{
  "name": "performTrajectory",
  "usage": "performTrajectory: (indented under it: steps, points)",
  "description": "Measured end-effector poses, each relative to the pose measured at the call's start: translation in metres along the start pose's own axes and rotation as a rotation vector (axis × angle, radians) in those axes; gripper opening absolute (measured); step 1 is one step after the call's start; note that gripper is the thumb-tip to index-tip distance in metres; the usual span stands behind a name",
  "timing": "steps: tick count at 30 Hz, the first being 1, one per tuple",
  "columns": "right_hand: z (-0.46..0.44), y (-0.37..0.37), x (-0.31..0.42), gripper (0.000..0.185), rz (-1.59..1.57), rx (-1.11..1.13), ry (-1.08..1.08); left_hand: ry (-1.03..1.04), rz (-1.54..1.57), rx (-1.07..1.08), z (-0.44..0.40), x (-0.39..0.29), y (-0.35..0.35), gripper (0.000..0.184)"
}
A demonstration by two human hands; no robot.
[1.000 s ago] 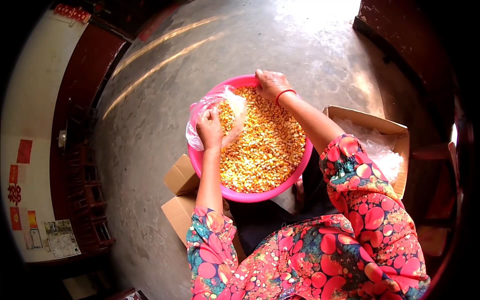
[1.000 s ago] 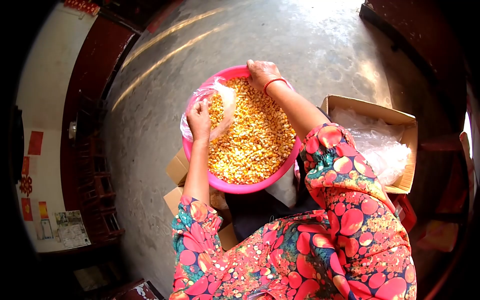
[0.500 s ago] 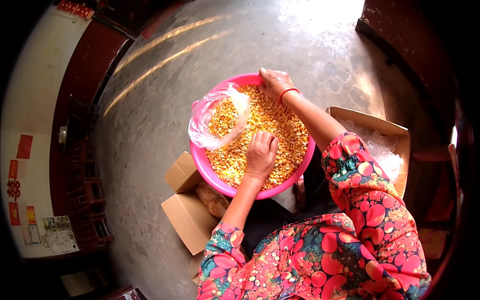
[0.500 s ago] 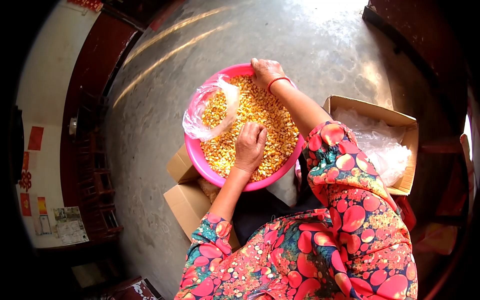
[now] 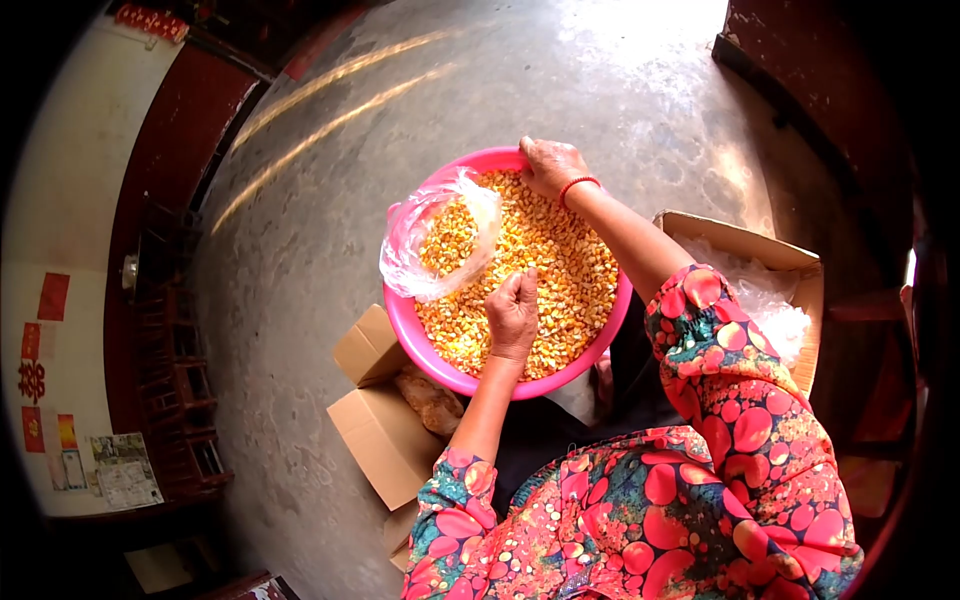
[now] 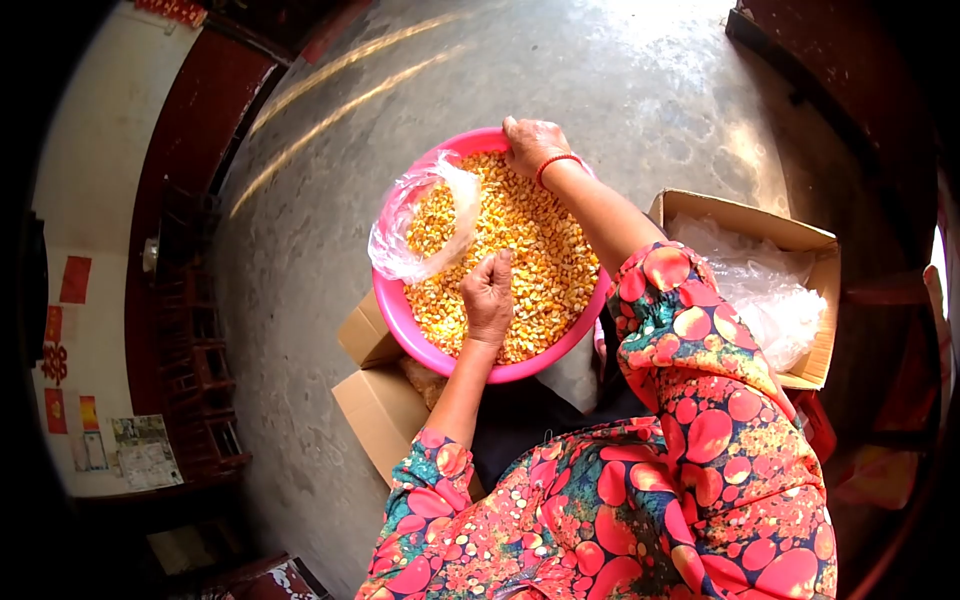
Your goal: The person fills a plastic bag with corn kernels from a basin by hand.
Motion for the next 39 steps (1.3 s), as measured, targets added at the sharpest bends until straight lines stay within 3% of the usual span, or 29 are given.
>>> performTrajectory:
  steps: [4, 10, 14, 20, 26, 28, 32, 36, 39]
  points:
    - [0.0, 0.0, 0.0, 0.022, 0.004, -0.024, -0.023, -0.154, 0.277, 0.005, -0.008, 0.012, -0.012, 0.044]
    - [-0.001, 0.0, 0.0, 0.022, 0.004, -0.024, -0.013, -0.031, 0.156, -0.075, -0.057, -0.001, -0.051, 0.042]
    - [0.0, 0.002, -0.002, 0.023, -0.012, -0.05, -0.027, 0.043, -0.081, -0.187, -0.087, 0.005, -0.068, 0.041]
    - [-0.001, 0.002, -0.002, 0.022, -0.03, -0.047, -0.027, 0.14, -0.358, -0.149, -0.112, 0.011, -0.067, 0.035]
    - [0.0, -0.002, 0.001, 0.024, -0.017, 0.015, 0.007, 0.075, -0.546, -0.139, -0.128, 0.037, -0.065, 0.028]
    - [0.0, -0.001, 0.001, 0.024, -0.02, 0.027, 0.013, 0.266, -0.544, -0.225, -0.121, 0.018, -0.068, 0.022]
    - [0.0, -0.002, 0.001, 0.024, -0.026, 0.022, 0.012, 0.383, -0.585, -0.317, -0.096, -0.012, -0.069, 0.017]
    - [0.001, -0.003, 0.002, 0.024, -0.031, 0.032, 0.018, 0.208, -0.339, -0.046, -0.051, -0.029, -0.04, 0.01]
    - [0.001, -0.001, 0.001, 0.024, -0.022, 0.024, 0.013, 0.297, -0.299, 0.066, -0.016, -0.041, -0.012, 0.007]
Point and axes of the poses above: each hand's wrist, its own z-axis away from the middle knuckle, its own y-axis out of the palm, x = y × z, the point moved 7 cm from there along -z, towards the middle knuckle, and after that the axes turned 10 degrees about -y, right-handed, at the moved point
